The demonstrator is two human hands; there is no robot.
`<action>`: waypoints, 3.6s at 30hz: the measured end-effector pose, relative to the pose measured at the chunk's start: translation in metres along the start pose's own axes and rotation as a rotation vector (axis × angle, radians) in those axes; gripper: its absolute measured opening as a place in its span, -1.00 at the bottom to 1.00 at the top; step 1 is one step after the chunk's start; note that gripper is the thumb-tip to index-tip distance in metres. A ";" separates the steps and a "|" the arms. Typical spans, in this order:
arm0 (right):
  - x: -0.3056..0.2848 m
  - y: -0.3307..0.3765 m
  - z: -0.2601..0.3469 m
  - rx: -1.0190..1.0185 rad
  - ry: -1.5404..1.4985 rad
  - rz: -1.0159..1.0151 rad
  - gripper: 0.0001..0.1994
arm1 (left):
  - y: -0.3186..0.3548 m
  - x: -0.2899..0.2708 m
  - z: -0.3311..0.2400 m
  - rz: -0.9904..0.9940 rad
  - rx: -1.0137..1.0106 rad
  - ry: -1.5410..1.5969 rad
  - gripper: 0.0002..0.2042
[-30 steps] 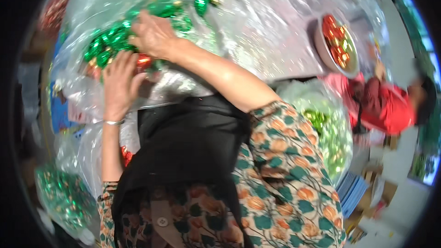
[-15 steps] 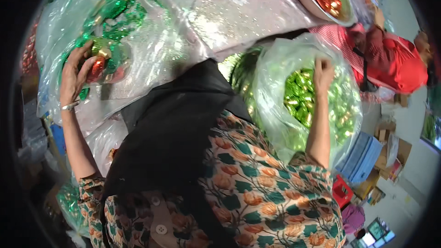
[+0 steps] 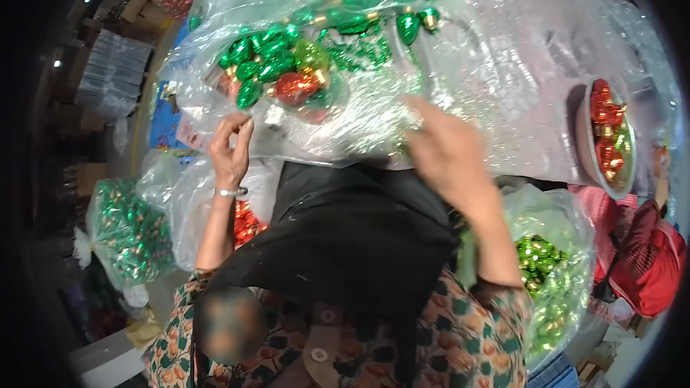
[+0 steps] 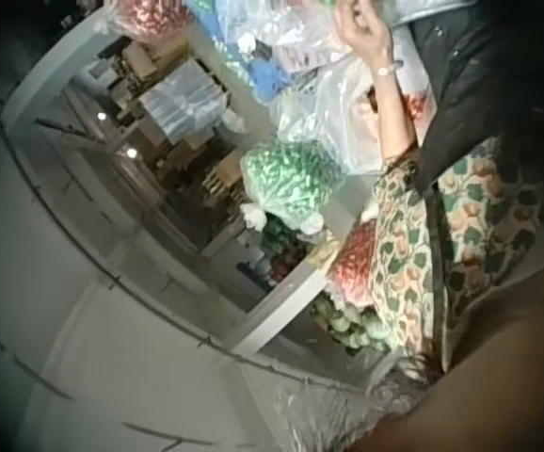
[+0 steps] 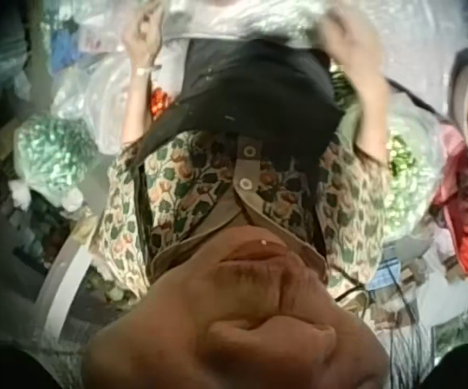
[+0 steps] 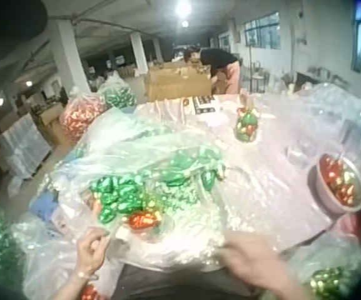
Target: Sorting small green and red plastic items on a table and placing them into plastic bags.
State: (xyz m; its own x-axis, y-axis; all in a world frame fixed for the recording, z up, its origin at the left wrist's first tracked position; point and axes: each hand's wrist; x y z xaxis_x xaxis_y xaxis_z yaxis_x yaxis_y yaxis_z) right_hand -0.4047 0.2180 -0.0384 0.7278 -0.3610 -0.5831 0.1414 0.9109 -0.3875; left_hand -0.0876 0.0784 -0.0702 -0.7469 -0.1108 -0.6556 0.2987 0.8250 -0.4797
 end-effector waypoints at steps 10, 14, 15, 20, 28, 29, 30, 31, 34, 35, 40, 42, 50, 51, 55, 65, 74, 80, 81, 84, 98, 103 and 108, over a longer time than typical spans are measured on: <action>0.066 -0.085 -0.001 -0.225 0.267 0.283 -0.75 | 0.056 -0.015 0.013 0.081 -0.009 0.046 -0.95; -0.001 -0.071 0.017 -0.118 0.290 0.160 -0.76 | 0.088 -0.030 0.040 0.105 -0.204 0.022 -0.92; -0.026 -0.071 0.023 -0.057 0.282 0.138 -0.77 | 0.093 -0.029 0.044 0.098 -0.205 0.026 -0.92; -0.115 -0.092 -0.014 0.189 0.525 -0.097 -0.77 | 0.091 -0.013 0.046 0.185 -0.209 0.049 -0.90; -0.135 -0.191 -0.239 0.235 0.667 -0.229 -0.69 | 0.076 0.002 0.028 0.265 -0.116 0.004 -0.90; -0.129 -0.201 -0.255 0.260 0.628 -0.196 -0.65 | 0.077 0.003 0.025 0.280 -0.134 0.000 -0.90; -0.118 -0.209 -0.264 0.261 0.624 -0.196 -0.65 | 0.079 0.005 0.022 0.292 -0.158 -0.008 -0.90; -0.110 -0.216 -0.273 0.258 0.515 -0.214 -0.58 | 0.082 0.008 0.019 0.293 -0.158 -0.011 -0.90; -0.117 -0.222 -0.301 0.164 0.554 -0.377 -0.43 | 0.084 0.013 0.014 0.367 -0.188 -0.031 -0.86; -0.125 -0.222 -0.314 0.063 0.704 -0.520 -0.36 | 0.084 0.013 0.014 0.362 -0.206 -0.049 -0.86; -0.256 -0.144 -0.372 0.421 1.454 -0.150 -0.45 | 0.101 0.008 0.022 0.353 -0.344 -0.102 -0.86; -0.302 -0.110 -0.396 0.486 1.378 0.087 -0.60 | 0.097 0.012 0.024 0.390 -0.308 -0.108 -0.85; -0.125 -0.076 -0.083 0.036 0.359 -0.003 -0.90 | 0.154 0.000 0.074 0.391 -0.229 -0.101 -0.84; -0.099 -0.069 -0.061 0.023 0.339 0.021 -0.90 | 0.170 -0.002 0.083 0.356 -0.262 -0.063 -0.83; -0.006 -0.069 -0.016 -0.193 0.324 0.403 -0.90 | 0.244 -0.017 0.136 0.149 -0.725 -0.049 -0.82; 0.064 -0.077 0.031 -0.548 0.486 0.457 -0.76 | 0.305 -0.055 0.236 0.270 -0.736 -0.647 -0.84; 0.028 -0.066 0.050 -0.245 0.566 0.238 -0.78 | 0.252 0.010 0.258 0.872 -0.490 -0.900 -0.75; -0.074 0.016 -0.048 0.109 0.622 -0.104 -0.86 | 0.265 -0.003 0.261 0.588 -0.788 -0.464 -0.56; -0.096 0.050 -0.074 0.213 0.607 -0.224 -0.85 | 0.258 -0.021 0.245 0.536 -0.869 -0.370 -0.46; -0.175 0.197 -0.180 0.385 0.701 -0.437 -0.67 | 0.260 -0.080 0.219 0.333 -1.014 -0.276 -0.33; -0.120 0.415 -0.234 1.129 0.990 -0.016 -0.62 | -0.063 0.032 0.117 0.361 0.022 -0.488 -0.33; -0.101 0.402 -0.224 1.121 1.006 0.134 -0.63 | -0.091 0.058 0.108 0.450 0.029 -0.699 -0.25; -0.162 0.264 -0.115 1.016 1.126 0.030 -0.63 | -0.082 0.050 0.116 0.244 0.039 -0.560 -0.32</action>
State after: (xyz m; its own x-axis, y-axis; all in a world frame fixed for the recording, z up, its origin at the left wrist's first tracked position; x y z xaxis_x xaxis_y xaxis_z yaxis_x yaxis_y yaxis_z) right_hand -0.5621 0.4937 -0.1282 -0.0714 0.1280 -0.9892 0.8675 0.4974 0.0018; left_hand -0.0805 -0.0587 -0.1308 -0.2314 -0.2042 -0.9512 0.4513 0.8436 -0.2909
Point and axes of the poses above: each hand's wrist, its own y-axis away from the middle knuckle, its own x-axis out of the palm, z = x × y, and after that the axes turned 3 degrees about -y, right-handed
